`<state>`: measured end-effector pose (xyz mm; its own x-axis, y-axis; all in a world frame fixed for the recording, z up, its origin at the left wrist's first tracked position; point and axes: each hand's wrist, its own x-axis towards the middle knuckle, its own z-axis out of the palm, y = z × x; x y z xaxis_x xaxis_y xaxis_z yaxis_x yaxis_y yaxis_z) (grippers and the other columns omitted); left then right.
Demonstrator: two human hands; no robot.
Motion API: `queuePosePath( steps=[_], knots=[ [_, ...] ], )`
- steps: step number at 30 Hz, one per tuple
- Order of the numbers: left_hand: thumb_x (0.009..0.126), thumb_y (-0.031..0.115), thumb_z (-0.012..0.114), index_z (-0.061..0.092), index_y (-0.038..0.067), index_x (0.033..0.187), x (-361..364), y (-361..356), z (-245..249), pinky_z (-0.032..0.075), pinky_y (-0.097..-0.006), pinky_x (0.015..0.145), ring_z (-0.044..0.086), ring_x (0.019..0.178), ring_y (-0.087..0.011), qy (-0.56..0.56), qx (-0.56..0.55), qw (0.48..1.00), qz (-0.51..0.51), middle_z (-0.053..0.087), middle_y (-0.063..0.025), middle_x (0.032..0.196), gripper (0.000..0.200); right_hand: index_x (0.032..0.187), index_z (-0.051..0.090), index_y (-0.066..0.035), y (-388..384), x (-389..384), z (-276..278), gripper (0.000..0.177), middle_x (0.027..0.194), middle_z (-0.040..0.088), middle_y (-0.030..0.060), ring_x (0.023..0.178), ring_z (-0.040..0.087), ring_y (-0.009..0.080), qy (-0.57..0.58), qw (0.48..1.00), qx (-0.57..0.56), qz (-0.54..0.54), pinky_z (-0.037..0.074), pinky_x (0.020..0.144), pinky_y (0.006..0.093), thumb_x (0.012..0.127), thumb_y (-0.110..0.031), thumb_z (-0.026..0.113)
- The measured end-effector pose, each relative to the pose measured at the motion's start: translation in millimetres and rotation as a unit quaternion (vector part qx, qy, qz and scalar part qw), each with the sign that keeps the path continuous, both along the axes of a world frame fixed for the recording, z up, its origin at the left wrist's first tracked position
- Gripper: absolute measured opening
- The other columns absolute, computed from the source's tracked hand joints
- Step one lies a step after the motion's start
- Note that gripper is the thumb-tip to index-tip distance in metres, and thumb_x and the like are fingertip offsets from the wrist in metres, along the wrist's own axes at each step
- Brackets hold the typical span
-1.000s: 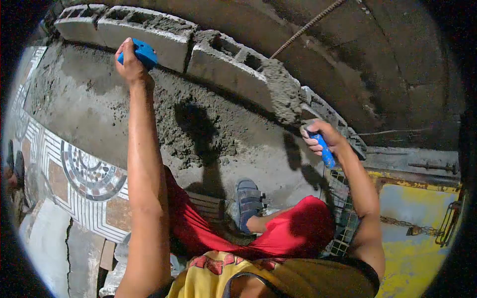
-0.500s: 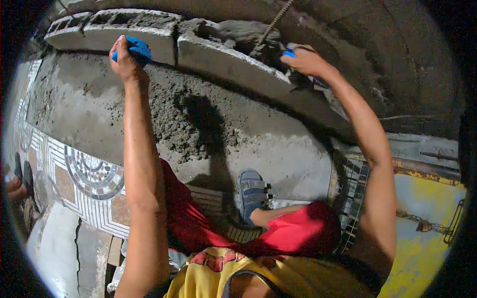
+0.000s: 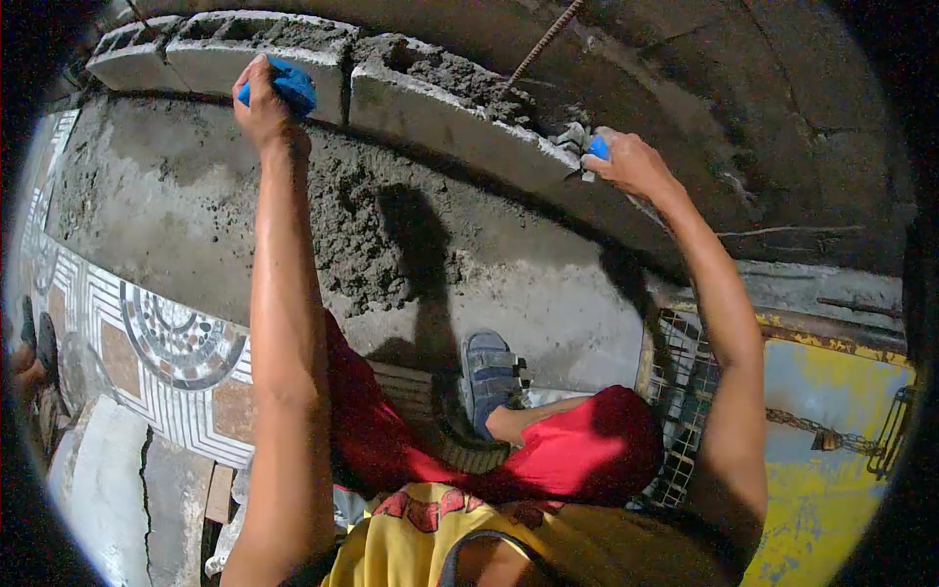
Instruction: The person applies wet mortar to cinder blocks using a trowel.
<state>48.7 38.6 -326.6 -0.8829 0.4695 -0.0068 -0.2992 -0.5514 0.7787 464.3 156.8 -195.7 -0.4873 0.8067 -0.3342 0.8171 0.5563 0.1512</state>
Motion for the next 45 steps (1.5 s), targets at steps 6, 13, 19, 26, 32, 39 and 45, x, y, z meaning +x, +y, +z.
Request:
queuePosePath(
  steps=[6, 13, 19, 26, 32, 39, 45],
  knots=[
    [0.085, 0.029, 0.067, 0.049, 0.004, 0.107, -4, -13, 19, 0.054, -0.0356, 0.053, 0.059, 0.066, -0.0206, -0.017, 0.022, 1.000, 0.000, 0.055, -0.0092, 0.088, 0.038, 0.099, 0.058, -0.004, -46, 29, 48, 0.039, 0.091, 0.065, 0.0234, 0.088, 0.062, 0.0414, 0.024, 0.998, 0.052, -0.032, 0.050, 0.074, 0.0497, 0.082, -0.039, 0.062],
    [0.084, 0.029, 0.067, 0.048, 0.004, 0.108, -20, -15, 6, 0.054, -0.0369, 0.052, 0.059, 0.065, -0.0214, -0.024, 0.024, 0.999, 0.030, 0.054, -0.0094, 0.087, 0.039, 0.092, 0.049, -0.004, -152, -18, 24, 0.031, 0.076, 0.057, 0.0091, 0.058, 0.058, 0.0169, 0.254, 0.903, -0.278, -0.206, 0.052, 0.056, 0.0362, 0.088, -0.032, 0.059],
    [0.084, 0.030, 0.067, 0.048, 0.004, 0.107, -23, -19, 9, 0.055, -0.0374, 0.051, 0.058, 0.064, -0.0223, -0.047, 0.037, 0.998, 0.006, 0.054, -0.0096, 0.085, 0.040, 0.094, 0.046, -0.004, -147, -134, -45, 0.028, 0.077, 0.051, 0.0035, 0.057, 0.055, 0.0136, 0.537, 0.688, -0.316, -0.372, 0.052, 0.045, 0.0336, 0.089, -0.028, 0.059],
    [0.086, 0.030, 0.061, 0.054, 0.005, 0.087, -30, -39, 34, 0.055, -0.0371, 0.053, 0.058, 0.060, -0.0210, -0.049, 0.015, 0.995, 0.084, 0.057, -0.0079, 0.075, 0.026, 0.093, 0.048, -0.002, -110, -202, -49, 0.031, 0.076, 0.052, 0.0042, 0.056, 0.055, 0.0136, 0.499, 0.749, -0.302, -0.315, 0.052, 0.043, 0.0325, 0.088, -0.031, 0.059],
    [0.083, 0.030, 0.066, 0.048, 0.003, 0.105, -45, -57, 40, 0.054, -0.0382, 0.049, 0.058, 0.062, -0.0234, -0.067, 0.031, 0.993, 0.097, 0.055, -0.0113, 0.085, 0.040, 0.103, 0.050, 0.005, -100, -150, -33, 0.039, 0.083, 0.063, 0.0249, 0.069, 0.064, 0.0379, 0.293, 0.955, 0.039, 0.021, 0.054, 0.063, 0.0484, 0.086, -0.029, 0.058],
    [0.083, 0.029, 0.066, 0.048, 0.002, 0.106, -56, -40, 15, 0.053, -0.0384, 0.048, 0.058, 0.062, -0.0239, -0.044, 0.061, 0.996, 0.043, 0.055, -0.0113, 0.085, 0.040, 0.107, 0.050, 0.005, -99, -151, 11, 0.033, 0.091, 0.063, 0.0273, 0.088, 0.062, 0.0444, -0.004, 0.997, 0.021, 0.075, 0.049, 0.078, 0.0537, 0.087, -0.022, 0.050],
    [0.085, 0.027, 0.063, 0.050, 0.001, 0.104, -35, -32, 21, 0.054, -0.0401, 0.050, 0.058, 0.064, -0.0243, -0.066, 0.009, 0.996, 0.066, 0.054, -0.0111, 0.082, 0.035, 0.110, 0.050, 0.001, -79, -119, -34, 0.034, 0.093, 0.063, 0.0257, 0.084, 0.063, 0.0432, 0.079, 0.990, 0.041, 0.106, 0.052, 0.069, 0.0528, 0.087, -0.023, 0.054]
  ],
)
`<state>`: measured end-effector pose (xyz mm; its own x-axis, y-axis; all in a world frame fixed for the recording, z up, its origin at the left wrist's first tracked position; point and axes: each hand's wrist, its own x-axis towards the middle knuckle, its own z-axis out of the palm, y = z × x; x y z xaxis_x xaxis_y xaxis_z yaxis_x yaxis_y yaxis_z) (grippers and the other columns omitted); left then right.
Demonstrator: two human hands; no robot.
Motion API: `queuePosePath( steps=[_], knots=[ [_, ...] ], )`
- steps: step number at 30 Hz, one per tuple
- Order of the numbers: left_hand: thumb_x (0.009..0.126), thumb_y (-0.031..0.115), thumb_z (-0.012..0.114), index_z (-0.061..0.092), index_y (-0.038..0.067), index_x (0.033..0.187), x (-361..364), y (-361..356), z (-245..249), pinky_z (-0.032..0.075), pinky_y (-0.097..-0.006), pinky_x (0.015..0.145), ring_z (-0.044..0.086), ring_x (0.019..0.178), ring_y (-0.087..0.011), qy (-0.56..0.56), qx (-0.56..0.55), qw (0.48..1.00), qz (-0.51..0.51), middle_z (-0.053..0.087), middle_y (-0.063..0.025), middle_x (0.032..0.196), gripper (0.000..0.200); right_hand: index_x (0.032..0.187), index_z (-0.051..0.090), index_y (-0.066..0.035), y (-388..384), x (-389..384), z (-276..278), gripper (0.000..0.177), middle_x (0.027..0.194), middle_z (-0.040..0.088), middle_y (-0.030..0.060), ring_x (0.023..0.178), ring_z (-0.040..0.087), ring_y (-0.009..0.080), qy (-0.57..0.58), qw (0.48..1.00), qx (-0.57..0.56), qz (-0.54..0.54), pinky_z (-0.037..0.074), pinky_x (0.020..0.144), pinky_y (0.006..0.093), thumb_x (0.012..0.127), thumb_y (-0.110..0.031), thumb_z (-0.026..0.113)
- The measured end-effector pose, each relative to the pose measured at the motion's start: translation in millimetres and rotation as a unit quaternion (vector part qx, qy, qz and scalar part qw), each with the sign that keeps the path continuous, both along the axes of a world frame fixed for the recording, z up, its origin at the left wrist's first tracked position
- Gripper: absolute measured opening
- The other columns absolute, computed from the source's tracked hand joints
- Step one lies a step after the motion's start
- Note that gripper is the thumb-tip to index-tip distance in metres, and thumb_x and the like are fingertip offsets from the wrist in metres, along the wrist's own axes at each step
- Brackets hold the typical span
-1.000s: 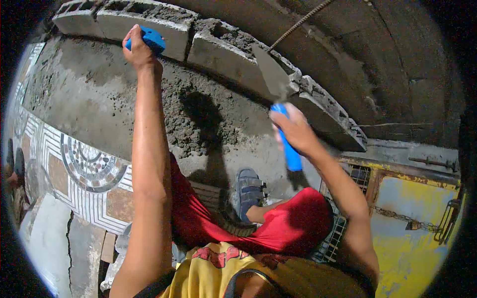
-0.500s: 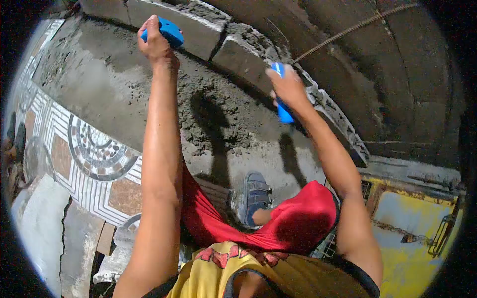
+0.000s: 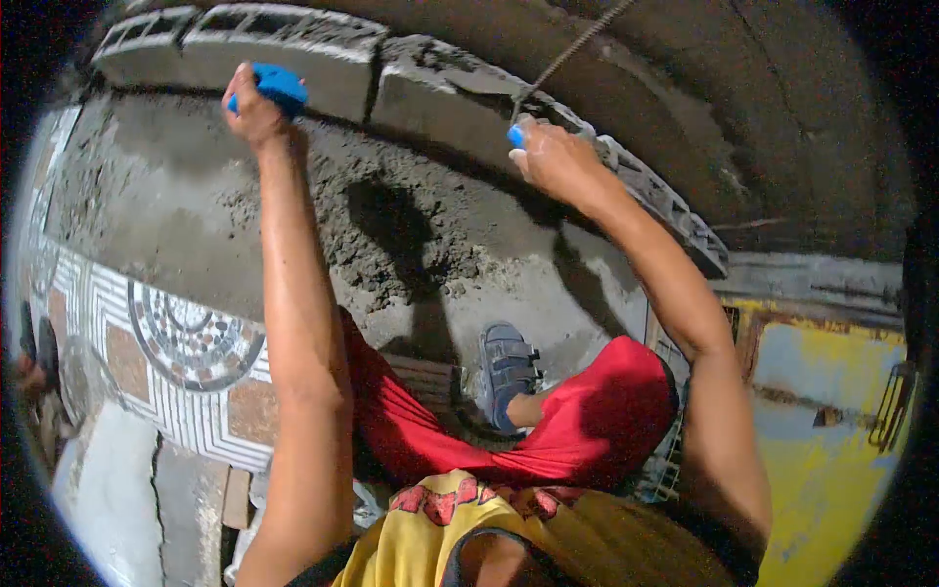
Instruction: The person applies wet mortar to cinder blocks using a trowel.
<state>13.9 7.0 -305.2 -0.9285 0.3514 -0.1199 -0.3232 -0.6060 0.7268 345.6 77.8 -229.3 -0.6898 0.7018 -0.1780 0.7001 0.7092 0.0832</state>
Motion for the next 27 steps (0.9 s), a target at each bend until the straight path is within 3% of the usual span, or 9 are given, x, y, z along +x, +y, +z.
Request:
queuePosePath(
  steps=[2, 4, 7, 11, 14, 17, 18, 20, 27],
  knots=[
    [0.085, 0.029, 0.063, 0.050, 0.002, 0.104, -11, 7, -19, 0.054, -0.0407, 0.050, 0.057, 0.064, -0.0244, 0.024, 0.025, 0.999, -0.038, 0.054, -0.0108, 0.083, 0.036, 0.115, 0.049, 0.000, -21, 21, 14, 0.038, 0.091, 0.062, 0.0235, 0.080, 0.064, 0.0425, 0.021, 0.999, 0.035, 0.010, 0.053, 0.064, 0.0513, 0.086, -0.022, 0.056],
    [0.086, 0.029, 0.062, 0.053, 0.004, 0.099, -12, 6, -15, 0.055, -0.0411, 0.054, 0.057, 0.065, -0.0234, 0.079, -0.015, 0.996, -0.024, 0.054, -0.0092, 0.085, 0.030, 0.112, 0.051, -0.006, -39, 51, 17, 0.034, 0.096, 0.060, 0.0202, 0.085, 0.060, 0.0415, 0.031, 0.997, 0.048, -0.057, 0.050, 0.069, 0.0505, 0.084, -0.021, 0.062],
    [0.086, 0.028, 0.062, 0.053, 0.006, 0.097, -14, 13, -30, 0.056, -0.0415, 0.055, 0.057, 0.066, -0.0233, 0.090, -0.033, 0.995, 0.010, 0.055, -0.0085, 0.086, 0.027, 0.123, 0.049, -0.008, -43, 119, 5, 0.044, 0.098, 0.060, 0.0181, 0.085, 0.061, 0.0390, 0.026, 0.991, 0.060, -0.117, 0.050, 0.072, 0.0475, 0.083, -0.023, 0.062],
    [0.085, 0.029, 0.063, 0.053, 0.007, 0.096, -10, 14, -23, 0.056, -0.0425, 0.055, 0.058, 0.068, -0.0242, 0.008, -0.021, 1.000, -0.019, 0.055, -0.0091, 0.087, 0.026, 0.120, 0.054, -0.005, -49, 189, 2, 0.042, 0.098, 0.060, 0.0194, 0.090, 0.060, 0.0384, 0.064, 0.980, 0.094, -0.161, 0.049, 0.078, 0.0453, 0.083, -0.023, 0.062],
    [0.085, 0.030, 0.062, 0.054, 0.007, 0.096, -4, 19, -27, 0.056, -0.0433, 0.055, 0.058, 0.071, -0.0251, 0.040, -0.007, 0.999, -0.031, 0.055, -0.0099, 0.088, 0.026, 0.115, 0.057, -0.002, -50, 183, 4, 0.038, 0.100, 0.061, 0.0213, 0.095, 0.058, 0.0411, 0.136, 0.960, 0.054, -0.238, 0.048, 0.080, 0.0451, 0.082, -0.021, 0.061],
    [0.085, 0.033, 0.061, 0.055, 0.006, 0.099, 5, 30, -30, 0.056, -0.0440, 0.059, 0.057, 0.073, -0.0267, 0.033, -0.008, 0.997, -0.062, 0.054, -0.0109, 0.092, 0.032, 0.117, 0.056, 0.001, -31, 138, 3, 0.043, 0.107, 0.060, 0.0251, 0.099, 0.059, 0.0401, 0.221, 0.952, -0.034, -0.208, 0.046, 0.087, 0.0437, 0.081, -0.023, 0.060],
    [0.085, 0.033, 0.061, 0.055, 0.006, 0.099, 6, 33, -33, 0.056, -0.0440, 0.059, 0.057, 0.073, -0.0267, 0.038, -0.007, 0.997, -0.073, 0.054, -0.0109, 0.092, 0.032, 0.119, 0.056, 0.000, -17, 131, -23, 0.046, 0.106, 0.061, 0.0250, 0.099, 0.059, 0.0399, 0.268, 0.953, 0.037, -0.134, 0.046, 0.086, 0.0432, 0.080, -0.024, 0.061],
    [0.084, 0.034, 0.062, 0.055, 0.005, 0.101, 9, 36, -34, 0.056, -0.0446, 0.059, 0.057, 0.075, -0.0272, 0.030, -0.017, 0.996, -0.083, 0.054, -0.0109, 0.094, 0.034, 0.126, 0.054, -0.008, 4, 108, -32, 0.050, 0.101, 0.060, 0.0214, 0.096, 0.058, 0.0391, 0.231, 0.956, -0.036, -0.180, 0.047, 0.082, 0.0457, 0.078, -0.021, 0.063],
    [0.085, 0.037, 0.061, 0.053, 0.005, 0.105, 14, 34, -34, 0.055, -0.0449, 0.062, 0.057, 0.078, -0.0277, 0.020, -0.020, 0.995, -0.098, 0.053, -0.0115, 0.098, 0.038, 0.134, 0.045, -0.011, -24, 147, -39, 0.057, 0.100, 0.056, 0.0188, 0.095, 0.058, 0.0374, 0.151, 0.964, 0.044, -0.216, 0.048, 0.079, 0.0462, 0.080, -0.013, 0.061]
  ],
)
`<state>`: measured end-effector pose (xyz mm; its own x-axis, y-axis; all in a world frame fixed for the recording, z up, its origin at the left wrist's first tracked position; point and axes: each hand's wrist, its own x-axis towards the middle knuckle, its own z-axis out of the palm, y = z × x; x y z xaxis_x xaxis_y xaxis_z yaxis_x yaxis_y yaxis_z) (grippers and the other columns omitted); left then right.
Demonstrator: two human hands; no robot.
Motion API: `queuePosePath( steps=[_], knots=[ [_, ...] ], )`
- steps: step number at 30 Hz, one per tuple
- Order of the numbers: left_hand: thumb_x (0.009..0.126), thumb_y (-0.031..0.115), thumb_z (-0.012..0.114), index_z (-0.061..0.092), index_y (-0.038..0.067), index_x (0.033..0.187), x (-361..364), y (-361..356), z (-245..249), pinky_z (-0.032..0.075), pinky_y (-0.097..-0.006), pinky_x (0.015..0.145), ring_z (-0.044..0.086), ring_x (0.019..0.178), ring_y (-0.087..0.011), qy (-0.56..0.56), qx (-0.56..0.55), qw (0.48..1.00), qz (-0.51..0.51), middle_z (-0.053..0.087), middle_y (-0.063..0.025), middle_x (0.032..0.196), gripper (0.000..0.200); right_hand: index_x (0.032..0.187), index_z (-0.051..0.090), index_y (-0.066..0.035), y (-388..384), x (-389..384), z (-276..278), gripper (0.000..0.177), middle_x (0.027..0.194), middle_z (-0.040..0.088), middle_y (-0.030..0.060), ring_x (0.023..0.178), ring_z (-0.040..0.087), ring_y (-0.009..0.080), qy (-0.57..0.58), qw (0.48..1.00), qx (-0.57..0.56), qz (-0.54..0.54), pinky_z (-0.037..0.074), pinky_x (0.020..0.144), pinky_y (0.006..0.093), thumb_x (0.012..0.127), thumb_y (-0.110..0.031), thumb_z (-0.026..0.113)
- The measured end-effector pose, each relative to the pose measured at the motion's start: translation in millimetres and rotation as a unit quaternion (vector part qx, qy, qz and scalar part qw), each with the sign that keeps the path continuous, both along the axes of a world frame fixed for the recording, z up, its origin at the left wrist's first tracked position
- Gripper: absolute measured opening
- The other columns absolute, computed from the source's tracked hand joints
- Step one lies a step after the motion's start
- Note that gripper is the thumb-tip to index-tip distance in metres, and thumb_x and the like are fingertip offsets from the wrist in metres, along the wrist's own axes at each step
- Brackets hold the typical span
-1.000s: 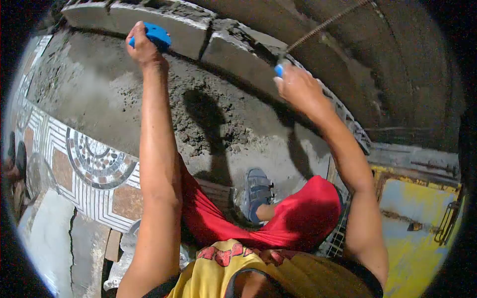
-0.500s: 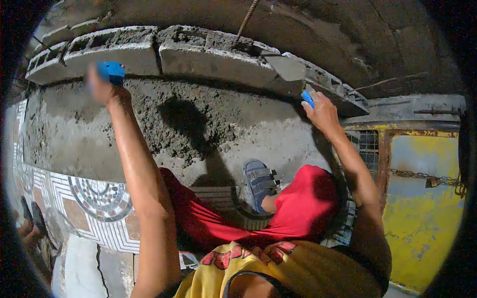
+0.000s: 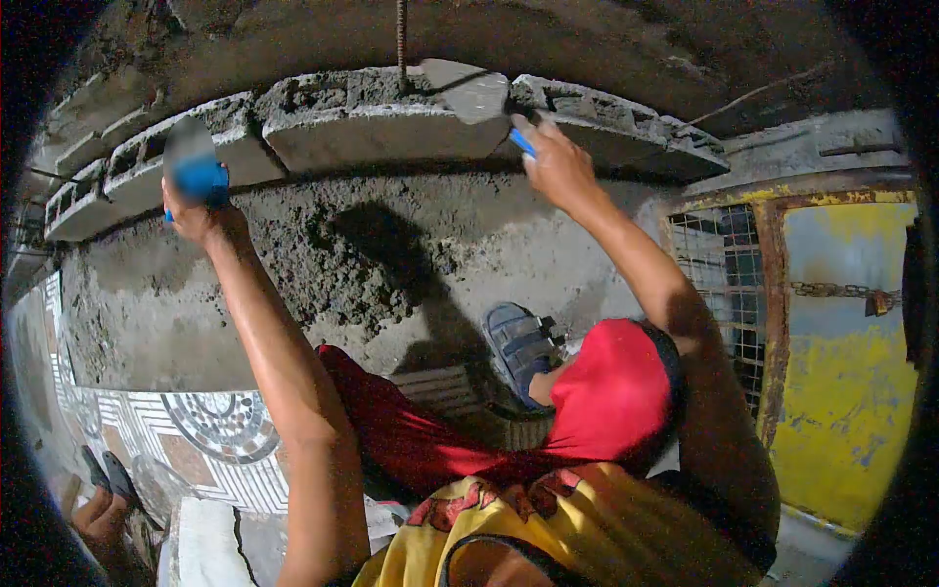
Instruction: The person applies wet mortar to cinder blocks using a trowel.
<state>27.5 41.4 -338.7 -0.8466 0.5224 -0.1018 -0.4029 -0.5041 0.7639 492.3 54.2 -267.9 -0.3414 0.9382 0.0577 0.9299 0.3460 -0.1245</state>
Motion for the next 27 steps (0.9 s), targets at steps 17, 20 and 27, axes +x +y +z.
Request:
queuePosePath(
  steps=[17, 20, 27],
  knots=[
    [0.087, 0.030, 0.061, 0.057, 0.005, 0.102, 12, -2, 16, 0.052, -0.0362, 0.056, 0.057, 0.074, -0.0224, 0.049, -0.017, 0.997, 0.051, 0.055, -0.0076, 0.090, 0.030, 0.109, 0.060, 0.000, 7, 22, 113, 0.045, 0.095, 0.067, 0.0200, 0.094, 0.063, 0.0355, -0.047, 0.982, -0.182, -0.031, 0.048, 0.083, 0.0412, 0.088, -0.040, 0.057],
    [0.086, 0.029, 0.063, 0.052, 0.003, 0.107, 11, -1, 14, 0.055, -0.0414, 0.055, 0.056, 0.074, -0.0246, 0.081, -0.019, 0.993, 0.078, 0.052, -0.0098, 0.095, 0.035, 0.122, 0.056, -0.003, 44, -15, 134, 0.055, 0.115, 0.061, 0.0187, 0.109, 0.057, 0.0295, -0.056, 0.966, -0.240, 0.078, 0.042, 0.095, 0.0365, 0.088, -0.046, 0.057],
    [0.085, 0.033, 0.063, 0.049, 0.004, 0.104, 26, -10, 43, 0.055, -0.0411, 0.052, 0.057, 0.070, -0.0242, -0.005, 0.013, 0.997, 0.071, 0.053, -0.0100, 0.088, 0.037, 0.120, 0.060, -0.004, 133, -109, 166, 0.051, 0.121, 0.060, 0.0159, 0.111, 0.057, 0.0294, -0.287, 0.896, -0.277, 0.194, 0.043, 0.095, 0.0370, 0.088, -0.044, 0.056]
  ],
)
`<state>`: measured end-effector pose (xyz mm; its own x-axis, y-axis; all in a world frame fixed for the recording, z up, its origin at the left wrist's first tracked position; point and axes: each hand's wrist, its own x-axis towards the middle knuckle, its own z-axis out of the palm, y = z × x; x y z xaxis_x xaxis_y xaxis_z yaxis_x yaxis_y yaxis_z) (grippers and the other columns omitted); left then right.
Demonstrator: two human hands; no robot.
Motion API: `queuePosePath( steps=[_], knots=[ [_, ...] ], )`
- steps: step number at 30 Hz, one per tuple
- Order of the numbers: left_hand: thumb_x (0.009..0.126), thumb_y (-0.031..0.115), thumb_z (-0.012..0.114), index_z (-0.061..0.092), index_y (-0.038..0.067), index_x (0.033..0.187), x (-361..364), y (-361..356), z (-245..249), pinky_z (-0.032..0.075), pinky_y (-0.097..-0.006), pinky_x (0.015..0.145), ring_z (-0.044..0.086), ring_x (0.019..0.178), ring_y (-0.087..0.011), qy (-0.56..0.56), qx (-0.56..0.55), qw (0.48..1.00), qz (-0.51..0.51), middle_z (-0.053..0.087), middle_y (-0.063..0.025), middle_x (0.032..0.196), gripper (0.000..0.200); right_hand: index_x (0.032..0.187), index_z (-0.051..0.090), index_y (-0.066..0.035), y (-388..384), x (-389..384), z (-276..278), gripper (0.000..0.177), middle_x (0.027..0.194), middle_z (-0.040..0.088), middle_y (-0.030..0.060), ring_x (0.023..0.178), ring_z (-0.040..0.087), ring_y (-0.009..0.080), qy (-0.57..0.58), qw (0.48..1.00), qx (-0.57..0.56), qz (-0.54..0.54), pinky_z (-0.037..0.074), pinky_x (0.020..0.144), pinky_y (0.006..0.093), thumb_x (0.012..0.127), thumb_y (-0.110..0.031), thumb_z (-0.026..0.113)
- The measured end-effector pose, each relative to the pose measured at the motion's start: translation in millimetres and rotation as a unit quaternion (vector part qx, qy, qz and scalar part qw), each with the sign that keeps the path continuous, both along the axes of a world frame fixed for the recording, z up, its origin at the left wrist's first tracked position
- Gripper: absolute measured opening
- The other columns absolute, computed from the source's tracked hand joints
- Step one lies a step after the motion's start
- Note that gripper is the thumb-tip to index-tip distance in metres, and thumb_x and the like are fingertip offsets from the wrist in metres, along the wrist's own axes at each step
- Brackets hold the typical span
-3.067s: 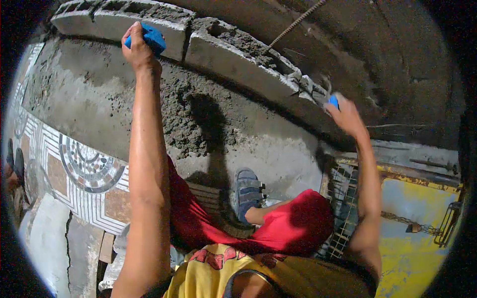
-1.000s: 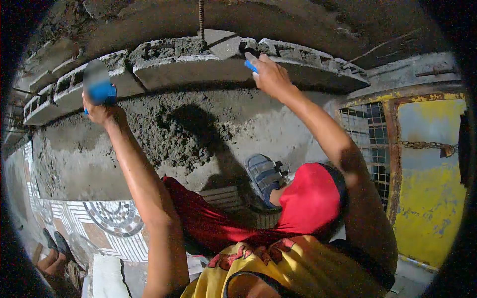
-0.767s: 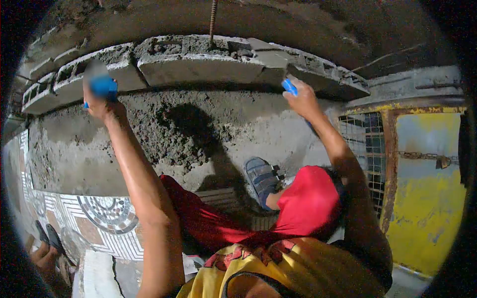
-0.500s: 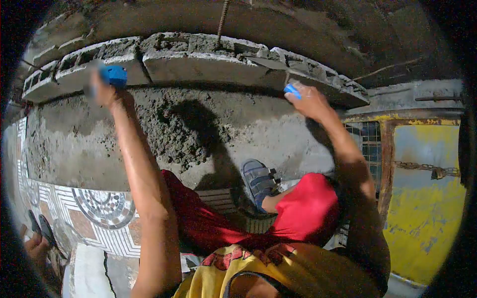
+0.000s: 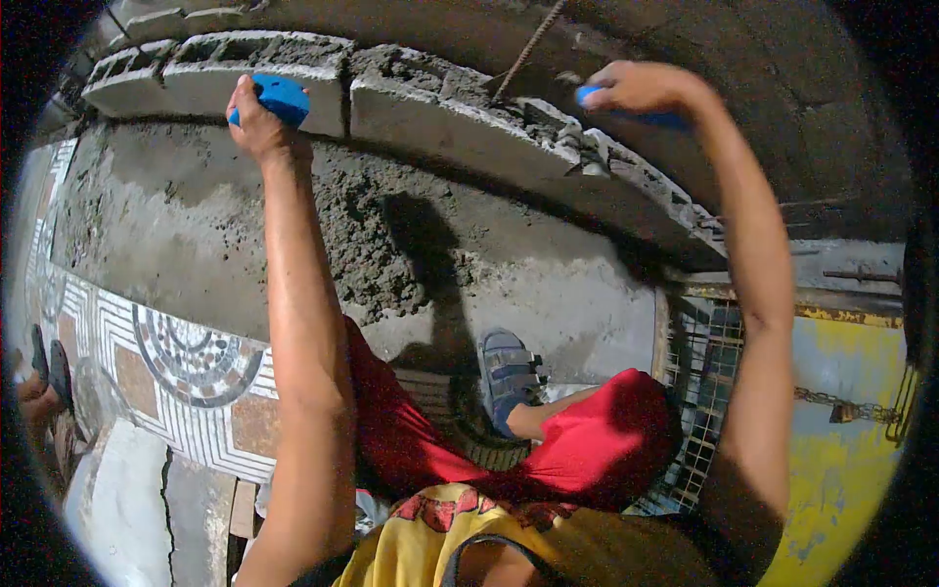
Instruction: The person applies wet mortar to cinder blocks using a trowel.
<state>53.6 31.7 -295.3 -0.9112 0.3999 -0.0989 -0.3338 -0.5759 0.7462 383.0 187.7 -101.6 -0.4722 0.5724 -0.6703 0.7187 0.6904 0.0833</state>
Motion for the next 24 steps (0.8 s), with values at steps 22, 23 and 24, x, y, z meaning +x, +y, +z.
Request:
queuePosePath(
  steps=[22, 23, 24],
  knots=[
    [0.080, 0.042, 0.067, 0.060, 0.012, 0.097, -24, -35, 7, 0.049, -0.0325, 0.061, 0.056, 0.072, -0.0167, -0.011, -0.091, 0.992, 0.088, 0.054, -0.0023, 0.085, 0.035, 0.103, 0.052, -0.005, -103, -10, -275, 0.037, 0.091, 0.064, 0.0263, 0.086, 0.062, 0.0455, 0.181, 0.982, 0.039, -0.020, 0.049, 0.077, 0.0543, 0.080, -0.032, 0.061],
    [0.080, 0.043, 0.067, 0.060, 0.012, 0.097, -20, -37, 9, 0.048, -0.0322, 0.060, 0.055, 0.071, -0.0166, -0.001, -0.089, 0.994, 0.066, 0.054, -0.0023, 0.085, 0.036, 0.102, 0.051, -0.004, -83, -24, -312, 0.036, 0.090, 0.064, 0.0272, 0.086, 0.062, 0.0452, 0.227, 0.973, 0.046, -0.007, 0.050, 0.076, 0.0543, 0.079, -0.030, 0.062],
    [0.080, 0.044, 0.067, 0.060, 0.012, 0.097, -18, -39, 8, 0.047, -0.0320, 0.059, 0.054, 0.069, -0.0164, 0.010, -0.088, 0.995, 0.041, 0.055, -0.0023, 0.085, 0.036, 0.101, 0.051, -0.003, -78, -38, -332, 0.035, 0.088, 0.064, 0.0265, 0.084, 0.063, 0.0451, 0.271, 0.962, 0.046, -0.004, 0.050, 0.074, 0.0545, 0.078, -0.026, 0.064]
  ],
)
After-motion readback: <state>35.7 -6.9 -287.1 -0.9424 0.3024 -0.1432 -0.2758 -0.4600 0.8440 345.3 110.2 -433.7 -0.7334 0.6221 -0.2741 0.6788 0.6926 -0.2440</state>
